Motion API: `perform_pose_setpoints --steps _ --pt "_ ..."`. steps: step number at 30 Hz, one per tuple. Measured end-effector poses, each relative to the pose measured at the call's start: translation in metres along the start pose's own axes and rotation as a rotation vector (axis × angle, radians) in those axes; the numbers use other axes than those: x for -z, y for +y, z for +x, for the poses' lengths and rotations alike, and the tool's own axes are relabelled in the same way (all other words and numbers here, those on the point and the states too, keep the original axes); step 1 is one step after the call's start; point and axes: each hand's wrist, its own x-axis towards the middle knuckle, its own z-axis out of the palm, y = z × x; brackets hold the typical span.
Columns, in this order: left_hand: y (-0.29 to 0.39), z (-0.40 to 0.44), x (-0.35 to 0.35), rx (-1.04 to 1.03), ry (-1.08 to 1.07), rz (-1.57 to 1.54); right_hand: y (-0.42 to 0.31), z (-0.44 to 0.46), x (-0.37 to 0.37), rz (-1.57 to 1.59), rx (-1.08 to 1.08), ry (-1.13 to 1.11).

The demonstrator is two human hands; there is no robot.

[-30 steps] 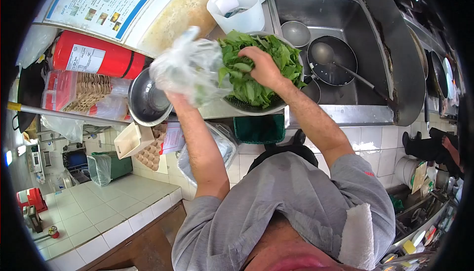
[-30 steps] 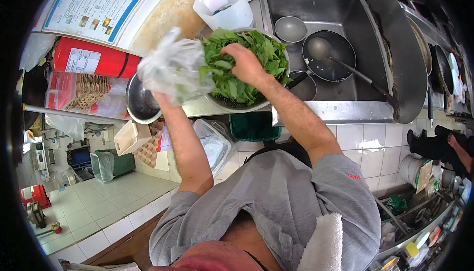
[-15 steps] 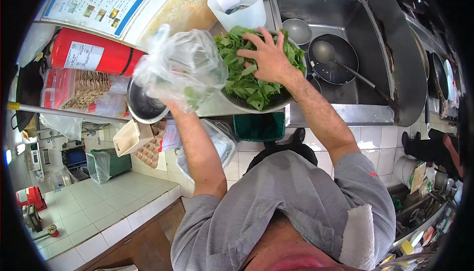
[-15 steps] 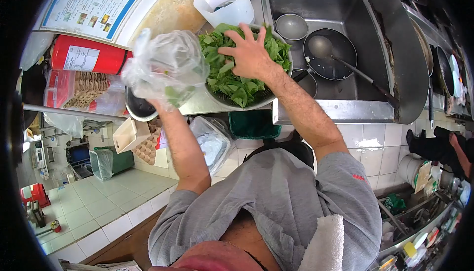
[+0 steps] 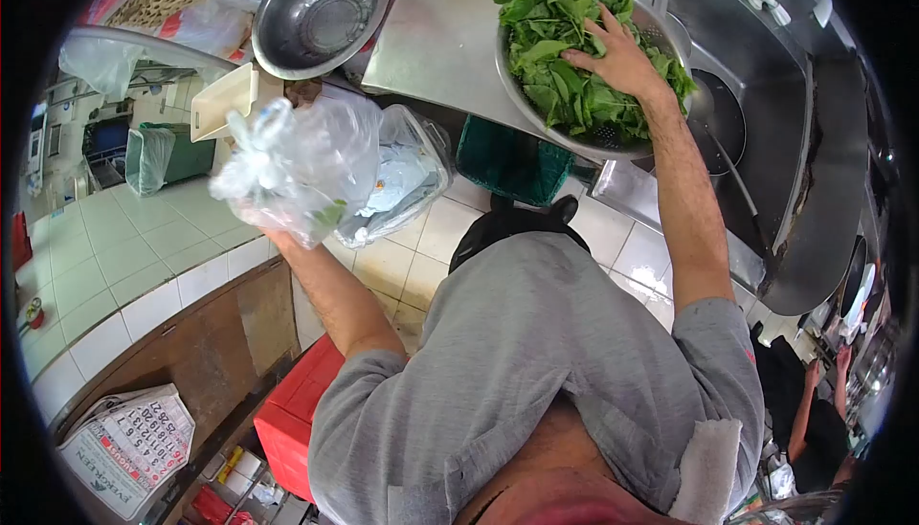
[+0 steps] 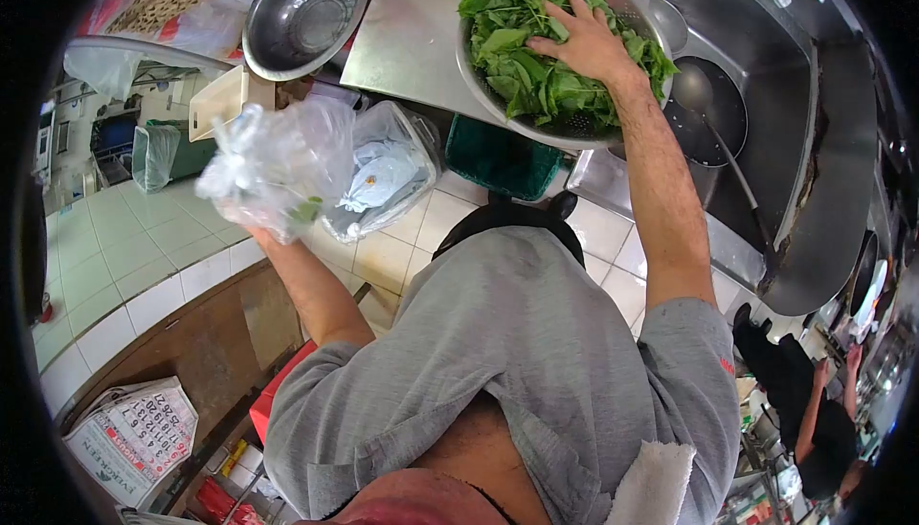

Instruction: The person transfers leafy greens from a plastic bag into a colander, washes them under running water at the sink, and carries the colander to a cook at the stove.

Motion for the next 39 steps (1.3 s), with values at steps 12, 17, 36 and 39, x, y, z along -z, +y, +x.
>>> perform_pose_setpoints --steps 12,17,36,39 --pt "-0.188 0.034 0.083 -0.047 -0.046 1.403 -0.023 -0.008 0.009 -0.027 -0.195 -0.093" --pt "-0.140 -0.081 -0.159 0.376 -0.310 0.496 -0.031 -0.018 -0.001 -0.194 -0.166 -0.105" --pt "-0.175 -0.094 -0.316 -0.759 -1.133 1.188 0.013 -0.010 0.016 -0.050 0.082 -0.258" --pt "-0.170 -0.103 -0.319 -0.774 -1.011 1.222 0.013 -0.008 0.024 0.035 0.077 -0.260"
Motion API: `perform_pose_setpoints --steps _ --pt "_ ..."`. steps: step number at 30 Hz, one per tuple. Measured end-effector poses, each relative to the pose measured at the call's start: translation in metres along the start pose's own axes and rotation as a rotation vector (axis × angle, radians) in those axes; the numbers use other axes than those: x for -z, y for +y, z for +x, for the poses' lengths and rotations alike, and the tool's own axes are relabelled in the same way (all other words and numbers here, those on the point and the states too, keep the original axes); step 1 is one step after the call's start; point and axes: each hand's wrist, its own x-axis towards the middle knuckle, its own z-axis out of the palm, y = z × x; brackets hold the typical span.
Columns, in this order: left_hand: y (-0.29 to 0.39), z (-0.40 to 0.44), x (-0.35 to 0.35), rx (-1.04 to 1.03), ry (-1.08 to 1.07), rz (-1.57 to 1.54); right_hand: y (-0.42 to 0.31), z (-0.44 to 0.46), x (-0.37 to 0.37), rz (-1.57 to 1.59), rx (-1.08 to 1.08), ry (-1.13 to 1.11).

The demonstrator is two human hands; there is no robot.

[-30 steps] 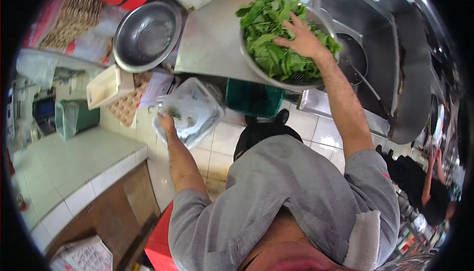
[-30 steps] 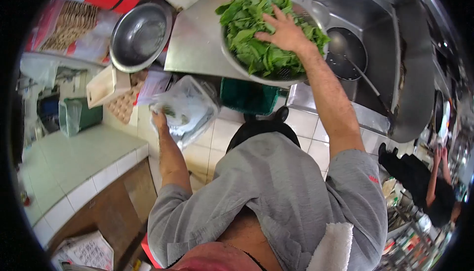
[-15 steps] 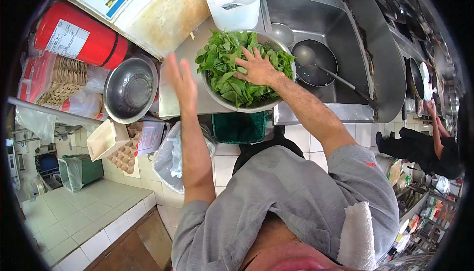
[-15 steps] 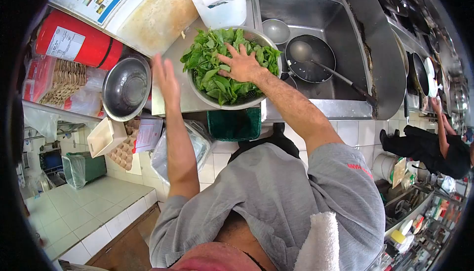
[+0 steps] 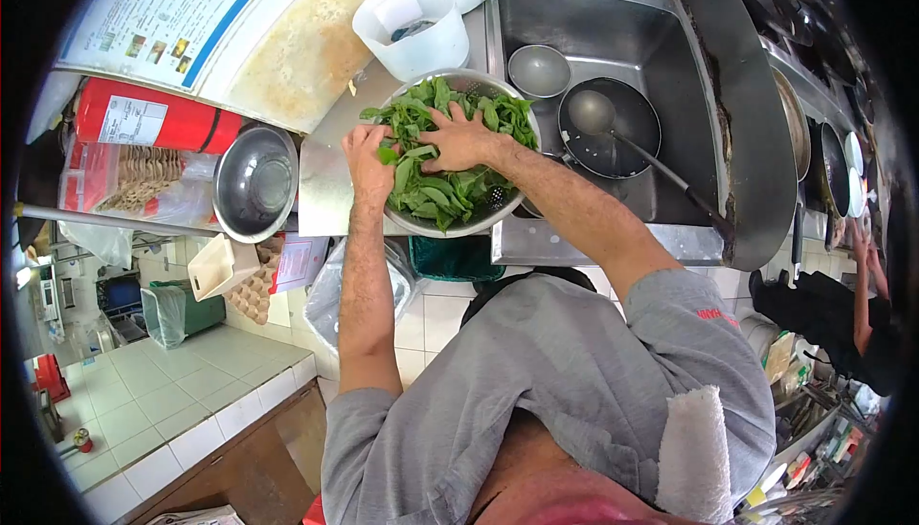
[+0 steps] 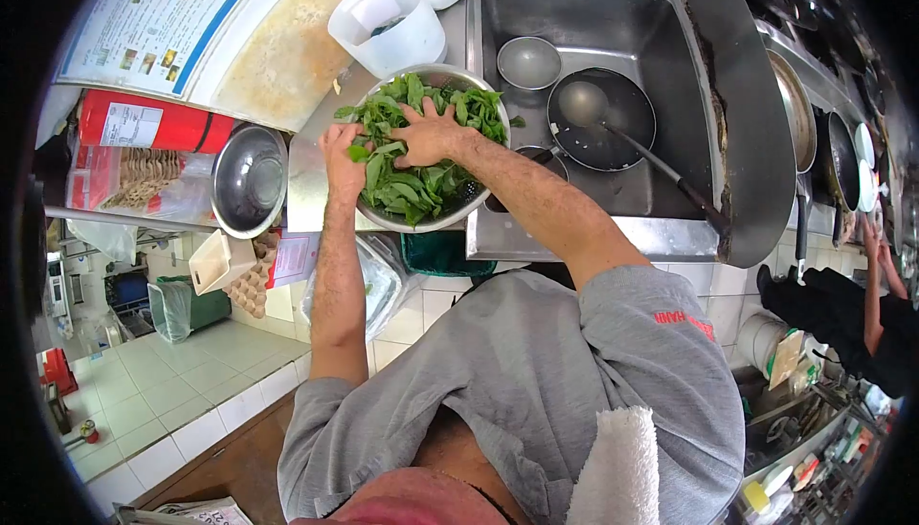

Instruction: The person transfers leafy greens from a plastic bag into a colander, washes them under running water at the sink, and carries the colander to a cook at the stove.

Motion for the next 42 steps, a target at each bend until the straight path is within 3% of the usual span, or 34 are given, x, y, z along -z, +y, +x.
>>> perform_pose_setpoints --steps 4,6,8,11,14,15,20,22,23,24,26,27,29,30,32,33,34,36,40,42 --pt "0.005 -0.002 0.002 -0.012 0.009 0.072 -0.009 -0.013 0.034 0.046 0.038 -0.091" --pt "0.001 0.002 -0.002 0.157 -0.003 -0.253 -0.017 -0.021 0.057 -0.054 0.104 -0.212" --pt "0.004 0.004 0.008 0.182 -0.066 -0.222 -0.025 -0.029 0.071 -0.089 0.107 -0.181" --pt "-0.005 0.008 0.006 0.196 -0.065 -0.187 -0.021 -0.029 0.079 -0.049 0.308 0.034" --pt "-0.018 0.007 0.005 0.227 -0.041 -0.158 -0.029 -0.029 0.081 -0.208 0.242 0.228" --pt "-0.019 0.007 0.006 0.220 -0.057 -0.124 -0.029 -0.039 0.080 -0.318 0.316 0.363" --pt "-0.028 0.013 -0.001 0.044 -0.058 -0.141 -0.034 -0.035 0.092 -0.116 0.138 0.263" --pt "-0.044 0.019 -0.010 -0.085 -0.151 -0.327 -0.026 -0.025 0.089 -0.093 0.062 0.303" --pt "-0.048 0.020 -0.013 -0.109 -0.228 -0.364 -0.021 -0.029 0.085 -0.248 0.195 0.324" --pt "-0.048 0.021 -0.015 -0.132 -0.303 -0.398 -0.016 -0.028 0.080 -0.246 0.185 0.329" --pt "-0.029 0.014 -0.007 -0.086 -0.275 -0.441 -0.006 -0.025 0.069 0.010 0.289 0.508" --pt "-0.027 0.010 -0.006 0.088 -0.289 -0.604 -0.007 -0.030 0.074 0.011 0.285 0.510" --pt "-0.022 0.006 -0.004 0.453 -0.302 -1.000 -0.014 -0.043 0.091 0.016 0.278 0.427" --pt "-0.023 0.005 0.000 0.451 -0.294 -0.994 -0.013 -0.043 0.093 0.016 0.287 0.431" --pt "-0.025 0.003 0.007 0.682 -0.459 -1.119 -0.005 -0.042 0.093 -0.039 0.300 0.149" --pt "-0.020 0.001 0.006 0.705 -0.407 -1.104 0.005 -0.043 0.088 -0.048 0.392 0.299" --pt "-0.020 -0.002 0.004 0.698 -0.409 -1.100 0.015 -0.047 0.095 -0.049 0.391 0.308" --pt "-0.021 -0.012 -0.002 0.725 -0.268 -1.070 0.044 -0.053 0.110 0.449 0.353 0.496" --pt "-0.019 -0.035 -0.001 0.790 -0.089 -1.011 0.160 -0.039 0.084 0.568 0.043 0.816" --pt "-0.019 -0.043 0.002 0.780 -0.025 -0.986 0.216 -0.022 0.027 0.558 -0.160 0.673"
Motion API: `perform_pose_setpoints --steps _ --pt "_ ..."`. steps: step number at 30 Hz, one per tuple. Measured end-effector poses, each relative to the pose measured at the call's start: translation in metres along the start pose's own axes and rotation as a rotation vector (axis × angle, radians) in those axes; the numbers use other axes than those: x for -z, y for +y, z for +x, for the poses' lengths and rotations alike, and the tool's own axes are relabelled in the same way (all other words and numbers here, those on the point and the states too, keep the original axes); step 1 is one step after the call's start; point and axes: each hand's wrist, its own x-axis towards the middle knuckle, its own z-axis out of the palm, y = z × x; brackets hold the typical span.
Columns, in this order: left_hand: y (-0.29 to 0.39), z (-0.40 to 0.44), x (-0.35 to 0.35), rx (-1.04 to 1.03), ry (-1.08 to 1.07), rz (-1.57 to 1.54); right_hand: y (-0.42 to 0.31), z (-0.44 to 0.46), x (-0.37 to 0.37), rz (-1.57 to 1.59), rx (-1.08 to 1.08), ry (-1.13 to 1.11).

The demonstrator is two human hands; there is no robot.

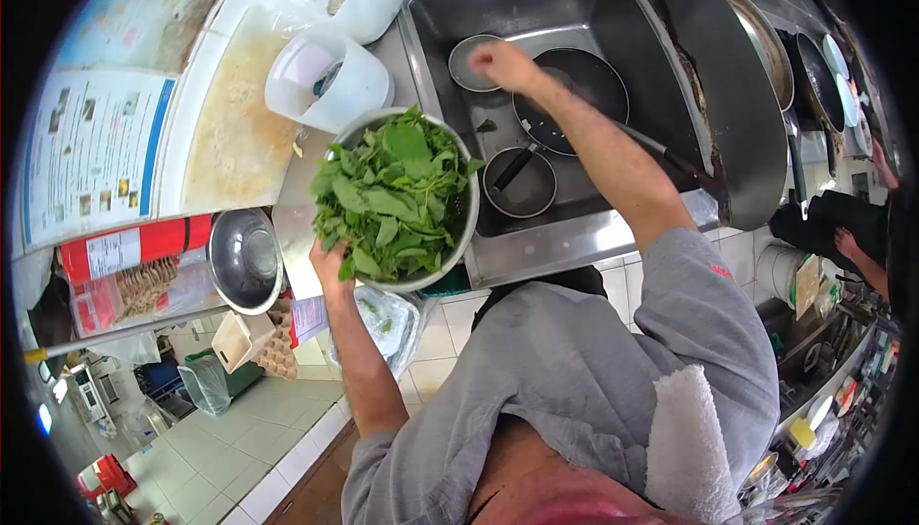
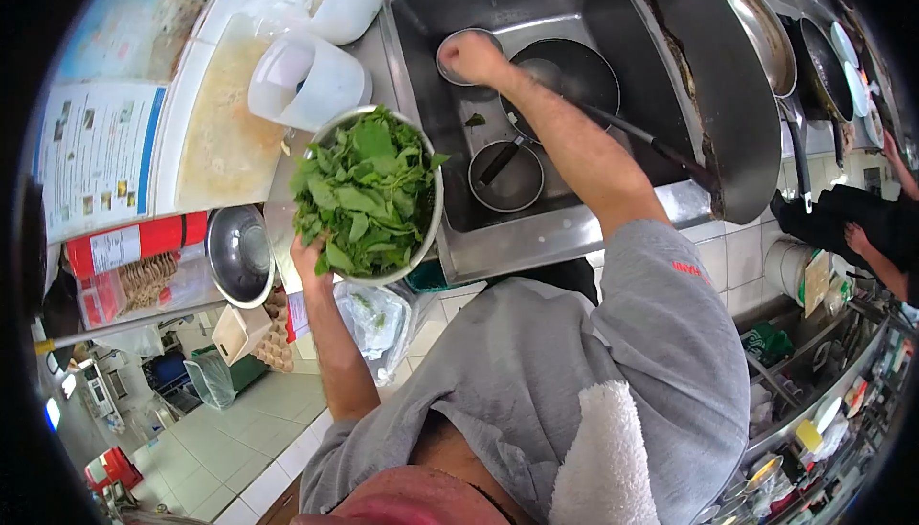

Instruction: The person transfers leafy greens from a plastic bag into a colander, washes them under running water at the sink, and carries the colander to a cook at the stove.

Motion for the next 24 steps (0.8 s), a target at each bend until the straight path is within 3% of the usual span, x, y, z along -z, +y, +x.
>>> perform_pose_setpoints --steps 2,5,8,12,13,16,18,19,20,21,22,23,24 --pt "0.002 -0.010 -0.004 0.020 0.057 -0.012 0.049 -0.006 -0.036 -0.243 -0.145 -0.227" --pt "-0.002 -0.022 -0.001 0.049 0.164 0.002 0.129 -0.010 -0.126 -0.500 -0.097 -0.490" --pt "-0.005 -0.027 -0.009 0.016 0.239 -0.003 0.175 -0.027 -0.180 -0.650 0.028 -0.261" --pt "0.003 -0.038 -0.048 0.013 0.269 -0.142 0.195 -0.014 -0.185 -0.424 -0.128 -0.366" --pt "0.000 -0.038 -0.051 0.022 0.256 -0.134 0.191 -0.012 -0.176 -0.300 -0.168 -0.446" --pt "0.012 -0.026 -0.090 0.019 0.209 -0.164 0.162 0.024 -0.092 0.288 -0.269 0.214" --pt "0.029 -0.017 -0.118 0.072 0.159 0.014 0.147 0.075 -0.002 0.372 -0.226 0.707" --pt "0.031 -0.008 -0.132 0.067 0.076 -0.055 0.120 0.089 0.063 0.639 -0.266 0.562" --pt "0.031 0.001 -0.146 0.065 0.001 -0.119 0.114 0.109 0.107 0.563 -0.224 0.536" --pt "0.022 0.013 -0.156 0.065 0.003 -0.111 0.114 0.137 0.128 0.831 -0.261 0.629" --pt "0.012 0.027 -0.168 0.061 -0.002 -0.106 0.115 0.161 0.145 0.859 -0.234 0.636" --pt "0.011 0.034 -0.186 0.046 -0.017 -0.112 0.106 0.168 0.166 0.922 -0.289 0.427" --pt "0.010 0.040 -0.205 0.030 -0.035 -0.117 0.105 0.175 0.175 0.919 -0.285 0.426"
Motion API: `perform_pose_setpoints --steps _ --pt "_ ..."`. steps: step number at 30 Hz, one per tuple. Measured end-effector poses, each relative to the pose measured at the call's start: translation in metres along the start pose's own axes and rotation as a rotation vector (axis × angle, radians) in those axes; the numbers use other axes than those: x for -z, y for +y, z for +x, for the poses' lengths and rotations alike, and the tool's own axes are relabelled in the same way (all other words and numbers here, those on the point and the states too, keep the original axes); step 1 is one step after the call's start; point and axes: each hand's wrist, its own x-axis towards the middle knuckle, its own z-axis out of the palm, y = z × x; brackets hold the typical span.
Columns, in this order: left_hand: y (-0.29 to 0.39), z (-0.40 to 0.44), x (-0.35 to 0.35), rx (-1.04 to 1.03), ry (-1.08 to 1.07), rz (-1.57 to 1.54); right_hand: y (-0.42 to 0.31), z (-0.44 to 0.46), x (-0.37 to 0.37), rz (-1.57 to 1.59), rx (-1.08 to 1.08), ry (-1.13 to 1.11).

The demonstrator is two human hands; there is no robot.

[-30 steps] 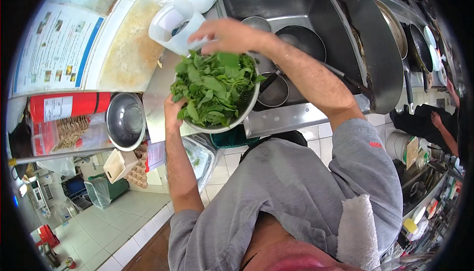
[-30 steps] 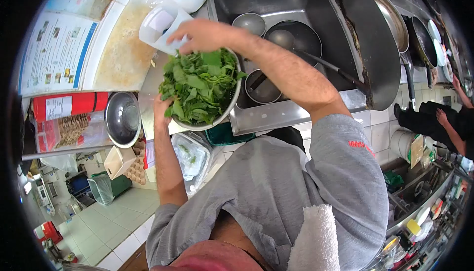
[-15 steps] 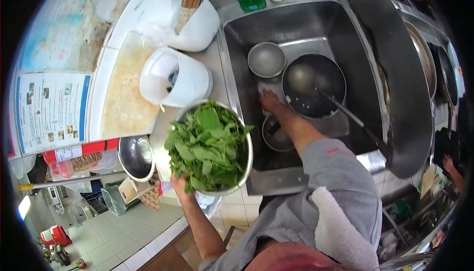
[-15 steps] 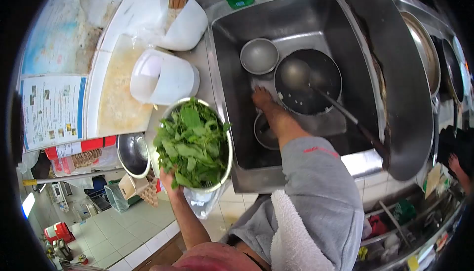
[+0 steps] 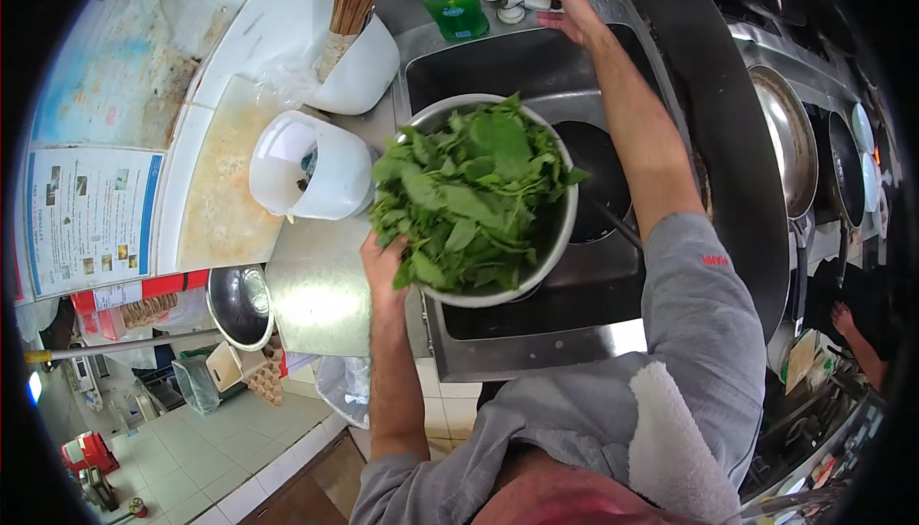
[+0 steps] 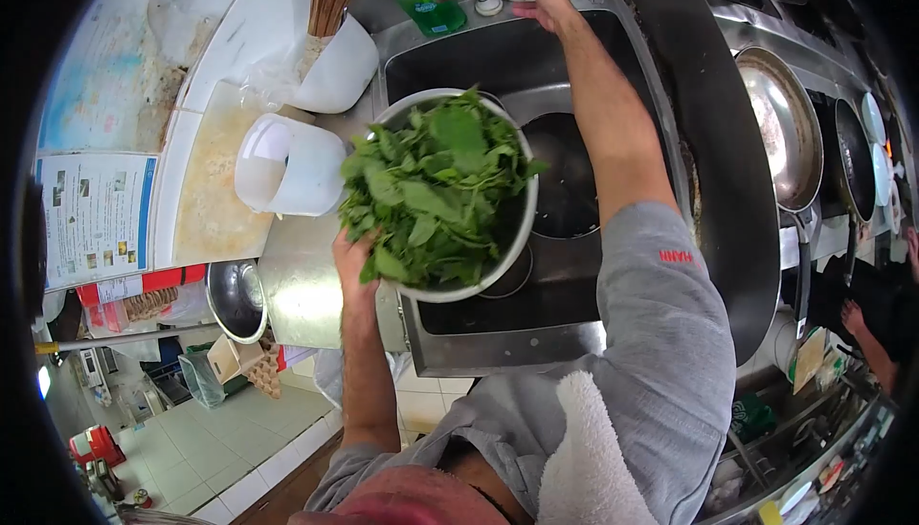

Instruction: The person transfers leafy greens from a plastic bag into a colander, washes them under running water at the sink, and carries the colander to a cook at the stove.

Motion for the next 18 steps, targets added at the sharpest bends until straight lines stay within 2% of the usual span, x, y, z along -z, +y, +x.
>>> perform_pose_setpoints --steps 2,3,6,7,8,10,11,12,14,16,18 --pt "-0.015 0.016 -0.024 -0.019 -0.055 0.056 -0.011 0.020 0.006 -0.121 -0.224 -0.216" --pt "-0.021 0.023 -0.035 -0.060 -0.108 0.135 -0.009 0.030 0.009 -0.120 -0.297 -0.243" --pt "-0.046 0.042 -0.070 -0.080 -0.127 0.071 0.002 0.049 0.012 -0.099 -0.269 -0.327" --pt "-0.050 0.045 -0.081 -0.046 -0.109 0.084 0.006 0.050 0.014 -0.167 -0.147 -0.323" --pt "-0.055 0.049 -0.092 -0.041 -0.111 0.080 0.009 0.050 0.015 -0.172 -0.150 -0.320" --pt "-0.072 0.063 -0.109 -0.029 -0.099 0.040 0.008 0.037 0.012 -0.799 0.377 -0.263" --pt "-0.079 0.072 -0.114 -0.084 -0.117 0.168 0.007 0.021 0.009 -0.934 0.443 -0.165" --pt "-0.090 0.079 -0.121 -0.081 -0.123 0.160 0.010 0.002 0.007 -0.944 0.443 -0.162" --pt "-0.116 0.098 -0.131 -0.017 -0.068 0.049 0.028 -0.030 0.002 -0.973 0.736 0.065" --pt "-0.135 0.113 -0.140 -0.035 -0.035 0.078 0.052 -0.061 0.003 -1.044 0.748 0.064" --pt "-0.132 0.111 -0.154 -0.030 0.004 0.247 0.074 -0.086 0.002 -1.327 0.550 -0.161"
